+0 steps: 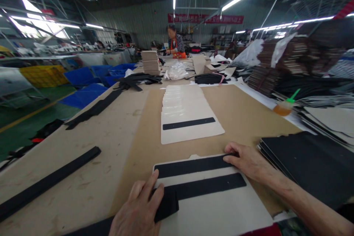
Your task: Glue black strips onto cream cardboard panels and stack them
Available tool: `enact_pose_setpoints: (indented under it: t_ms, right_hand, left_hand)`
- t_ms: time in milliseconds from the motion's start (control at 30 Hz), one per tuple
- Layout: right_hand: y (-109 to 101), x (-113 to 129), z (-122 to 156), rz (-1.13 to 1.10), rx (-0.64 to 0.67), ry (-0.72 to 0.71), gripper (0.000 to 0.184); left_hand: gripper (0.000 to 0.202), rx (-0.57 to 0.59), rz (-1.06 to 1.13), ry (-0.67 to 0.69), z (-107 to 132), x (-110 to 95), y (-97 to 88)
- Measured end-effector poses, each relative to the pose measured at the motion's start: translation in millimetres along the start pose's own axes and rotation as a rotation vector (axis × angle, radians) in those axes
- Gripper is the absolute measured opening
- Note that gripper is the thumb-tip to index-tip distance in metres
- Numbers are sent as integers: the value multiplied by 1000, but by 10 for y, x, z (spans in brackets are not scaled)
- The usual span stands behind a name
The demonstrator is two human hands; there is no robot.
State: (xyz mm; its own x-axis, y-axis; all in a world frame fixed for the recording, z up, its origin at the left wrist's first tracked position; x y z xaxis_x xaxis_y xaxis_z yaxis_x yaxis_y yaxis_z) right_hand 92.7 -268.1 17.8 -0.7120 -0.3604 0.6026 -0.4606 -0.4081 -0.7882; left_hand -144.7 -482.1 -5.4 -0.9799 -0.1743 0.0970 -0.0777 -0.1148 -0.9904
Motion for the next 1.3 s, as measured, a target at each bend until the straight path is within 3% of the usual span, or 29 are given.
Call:
enact_pose_setpoints:
  t_ms: [100, 200, 267, 400, 533, 633, 767, 1100, 1200, 1300]
  right_hand:
    - [-18, -7, 4, 60, -51, -1, 5]
    - [-48, 66, 24, 171, -131, -86, 5]
    - [-2, 154, 54, 250, -112, -147, 5]
    - [185, 413, 197, 524, -27, -236, 28]
    - [402, 701, 389, 756, 25, -325, 69]
    - [510, 790, 447, 798, 42, -360, 71]
    - [454, 650, 429, 722, -2, -339, 65]
    - [-43, -219, 589, 495, -143, -272, 57]
    - [25, -329, 737, 331, -149, -242, 58]
    - [181, -221, 888, 141, -155, -245, 55]
  left_hand:
    - [69, -17, -7, -1, -5, -4, -11]
    - [68, -15, -12, -8, -13, -3, -20]
    - [69, 12, 1, -20, -27, 7, -34]
    - [68, 41, 50, -44, -85, -10, -208]
    - [63, 51, 28, -48, -175, -143, -420]
    - [59, 23, -38, -54, -237, -236, -446]
    - [53, -37, -76, -53, -273, -240, -371]
    - [51, -122, -9, -21, -74, 40, -238]
    - [51, -186, 20, 1, -39, 67, -195]
    - [51, -223, 50, 10, -26, 70, -188]
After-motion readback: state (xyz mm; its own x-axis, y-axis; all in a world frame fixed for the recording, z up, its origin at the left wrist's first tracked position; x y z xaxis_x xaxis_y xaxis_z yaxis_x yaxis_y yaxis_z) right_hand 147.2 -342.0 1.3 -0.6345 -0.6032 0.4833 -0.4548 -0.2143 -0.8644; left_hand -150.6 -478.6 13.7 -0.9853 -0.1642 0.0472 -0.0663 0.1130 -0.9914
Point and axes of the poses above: each hand's wrist, its own z-axis away from the middle knuckle, its own y-axis out of the palm, x = y × z, the point moved 7 cm from there along -z, towards the middle knuckle, and after that the axes turned 5 degrees about -z, right-handed, at the moved point
